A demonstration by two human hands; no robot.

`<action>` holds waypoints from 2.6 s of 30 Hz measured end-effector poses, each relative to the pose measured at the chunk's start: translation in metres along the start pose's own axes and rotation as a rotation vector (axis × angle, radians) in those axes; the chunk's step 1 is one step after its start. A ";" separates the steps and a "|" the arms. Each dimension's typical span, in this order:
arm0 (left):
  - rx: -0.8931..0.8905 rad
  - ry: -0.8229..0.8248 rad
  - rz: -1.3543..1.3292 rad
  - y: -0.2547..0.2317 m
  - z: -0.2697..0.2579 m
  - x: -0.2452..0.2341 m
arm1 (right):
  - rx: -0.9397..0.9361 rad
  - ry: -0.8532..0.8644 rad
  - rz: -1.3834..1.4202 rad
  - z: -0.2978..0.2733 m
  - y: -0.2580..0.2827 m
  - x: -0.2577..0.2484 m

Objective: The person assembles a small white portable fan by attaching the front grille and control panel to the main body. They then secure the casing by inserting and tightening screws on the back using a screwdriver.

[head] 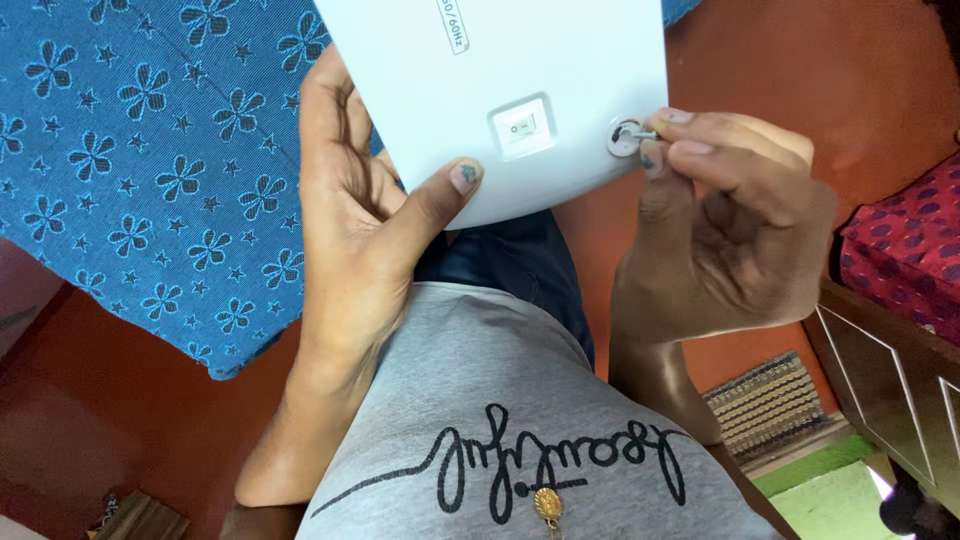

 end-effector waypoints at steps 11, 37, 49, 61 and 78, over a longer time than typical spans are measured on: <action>0.081 -0.048 0.297 0.004 -0.008 0.008 | -0.108 0.054 -0.155 0.005 0.001 0.002; 0.211 -0.001 0.552 0.004 -0.009 0.000 | -0.091 0.036 -0.178 -0.006 0.001 0.005; 0.185 -0.022 0.624 -0.004 -0.005 0.010 | 0.146 -0.032 -0.109 -0.007 -0.004 0.010; 0.163 -0.043 0.562 -0.005 -0.004 0.006 | 0.499 0.079 0.344 -0.013 -0.025 0.024; 0.322 -0.082 0.895 -0.009 0.003 -0.010 | 0.600 -0.023 0.518 -0.020 -0.033 0.036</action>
Point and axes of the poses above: each hand's wrist, its own z-axis towards the middle knuckle, its own x-axis out of the palm, y = z × x, the point moved 3 cm from there along z, towards the middle knuckle, and after that the axes turned 3 degrees about -x, right-handed, at the moved point
